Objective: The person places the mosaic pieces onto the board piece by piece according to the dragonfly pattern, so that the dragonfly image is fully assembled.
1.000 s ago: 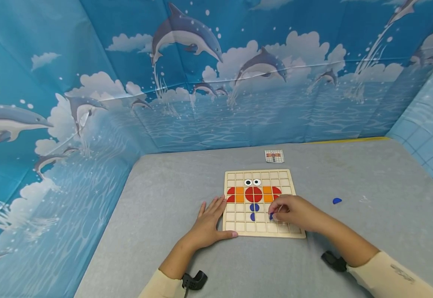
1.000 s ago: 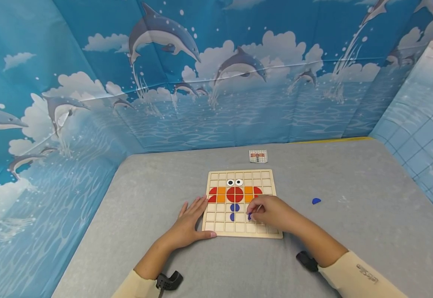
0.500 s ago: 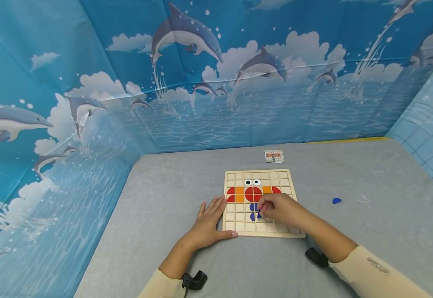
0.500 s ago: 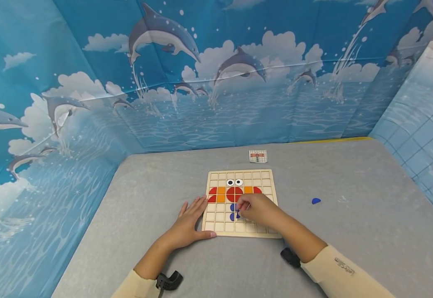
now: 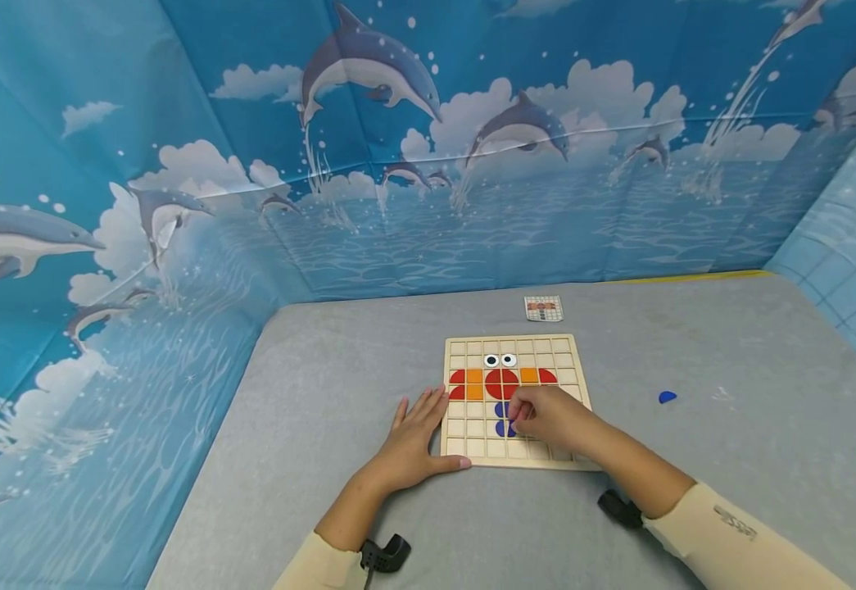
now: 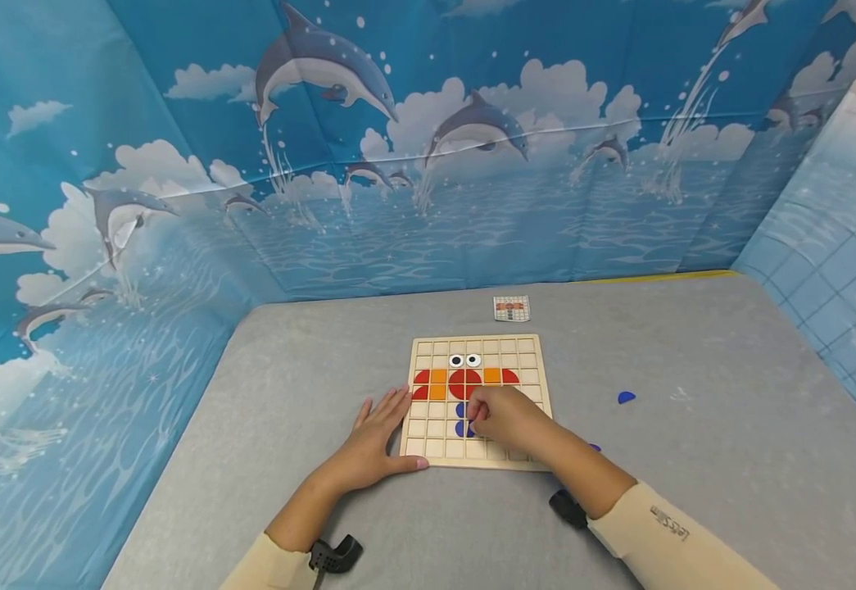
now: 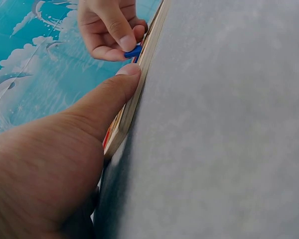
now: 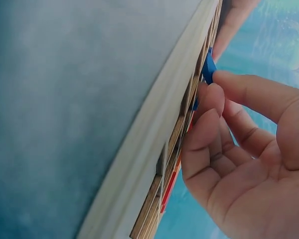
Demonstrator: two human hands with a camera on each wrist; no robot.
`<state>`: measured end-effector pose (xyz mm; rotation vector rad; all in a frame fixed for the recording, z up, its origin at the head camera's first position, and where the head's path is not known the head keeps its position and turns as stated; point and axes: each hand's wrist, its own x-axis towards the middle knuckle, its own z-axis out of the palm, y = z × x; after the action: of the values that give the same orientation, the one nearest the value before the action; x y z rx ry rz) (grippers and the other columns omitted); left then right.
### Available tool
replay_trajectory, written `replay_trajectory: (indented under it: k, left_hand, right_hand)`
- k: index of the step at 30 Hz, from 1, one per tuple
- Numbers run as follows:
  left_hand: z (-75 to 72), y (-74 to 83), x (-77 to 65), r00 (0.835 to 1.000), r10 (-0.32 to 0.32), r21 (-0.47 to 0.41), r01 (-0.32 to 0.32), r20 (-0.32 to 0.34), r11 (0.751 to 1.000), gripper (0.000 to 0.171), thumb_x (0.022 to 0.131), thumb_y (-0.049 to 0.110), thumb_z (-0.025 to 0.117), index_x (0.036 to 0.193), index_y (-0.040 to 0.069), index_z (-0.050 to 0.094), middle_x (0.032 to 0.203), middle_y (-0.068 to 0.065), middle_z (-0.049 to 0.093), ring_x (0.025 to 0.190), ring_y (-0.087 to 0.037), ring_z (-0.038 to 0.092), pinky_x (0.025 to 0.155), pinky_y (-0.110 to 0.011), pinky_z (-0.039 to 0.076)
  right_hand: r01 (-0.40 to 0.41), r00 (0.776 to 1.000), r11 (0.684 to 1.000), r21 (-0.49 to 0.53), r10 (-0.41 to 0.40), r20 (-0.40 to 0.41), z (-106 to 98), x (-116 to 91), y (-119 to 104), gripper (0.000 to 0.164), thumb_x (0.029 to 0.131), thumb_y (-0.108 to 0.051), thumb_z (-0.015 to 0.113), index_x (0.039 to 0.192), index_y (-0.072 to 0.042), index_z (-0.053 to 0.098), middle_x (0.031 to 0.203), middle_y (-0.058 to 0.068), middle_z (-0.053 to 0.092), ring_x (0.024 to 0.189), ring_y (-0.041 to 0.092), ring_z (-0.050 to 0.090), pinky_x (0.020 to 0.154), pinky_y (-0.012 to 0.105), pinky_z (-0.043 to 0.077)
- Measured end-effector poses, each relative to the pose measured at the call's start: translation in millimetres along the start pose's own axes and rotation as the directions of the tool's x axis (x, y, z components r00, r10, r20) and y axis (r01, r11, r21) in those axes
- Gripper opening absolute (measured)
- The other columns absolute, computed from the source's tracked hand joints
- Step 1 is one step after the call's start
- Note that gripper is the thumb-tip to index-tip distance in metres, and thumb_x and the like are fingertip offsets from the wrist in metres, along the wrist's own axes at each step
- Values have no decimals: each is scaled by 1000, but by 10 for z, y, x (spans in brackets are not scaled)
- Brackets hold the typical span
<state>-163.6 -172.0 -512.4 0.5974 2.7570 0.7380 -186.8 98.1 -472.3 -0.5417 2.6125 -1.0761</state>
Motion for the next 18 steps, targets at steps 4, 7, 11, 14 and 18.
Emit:
replay_trajectory:
  k: [4,7,11,14,18]
  left_hand:
    - [0,3,2,1000,0,1,0,0,1000,110,82,68,71,163,16,19,171,5,12,160,-19,7,128,-54,-3]
    - [-2,6,2,1000,-2,0,2,3,1000,110,82,67,71,163,16,19,172,5,12,160,-18,6,128,-54,-3]
    - [-4,8,0,1000,-4,0,4,5,1000,109,83,67,72,163,16,19,172,5,12,160,-18,6,128,-54,-3]
    - [-6,7,2,1000,-5,1,5,5,1000,109,83,66,72,163,16,19,172,5,12,160,-18,6,128,-53,-3]
    - [-6,4,2,1000,-8,2,8,6,1000,109,83,67,72,163,16,18,172,5,12,160,-18,6,128,-53,-3]
  right_hand:
    - [25,1000,1000,-9,-25,-4,15,-2,0,11,85,0,71,84,-9,65,73,-2,60,68,11,53,61,23,44]
    - [32,999,999,-32,-32,-8,28,0,-4,10,85,0,71,84,-9,66,72,-3,59,67,11,52,61,23,43]
    - [22,1000,997,-70,-24,-17,46,2,-12,10,86,-1,70,85,-10,65,70,-4,58,65,10,50,60,23,41]
    - [13,1000,997,-81,-15,-23,57,4,-15,10,86,-1,70,86,-10,64,69,-4,56,65,10,49,60,23,40]
    - [12,1000,997,-77,-14,-27,70,10,-1,12,85,-1,71,84,-11,63,69,-4,55,64,10,49,59,23,40]
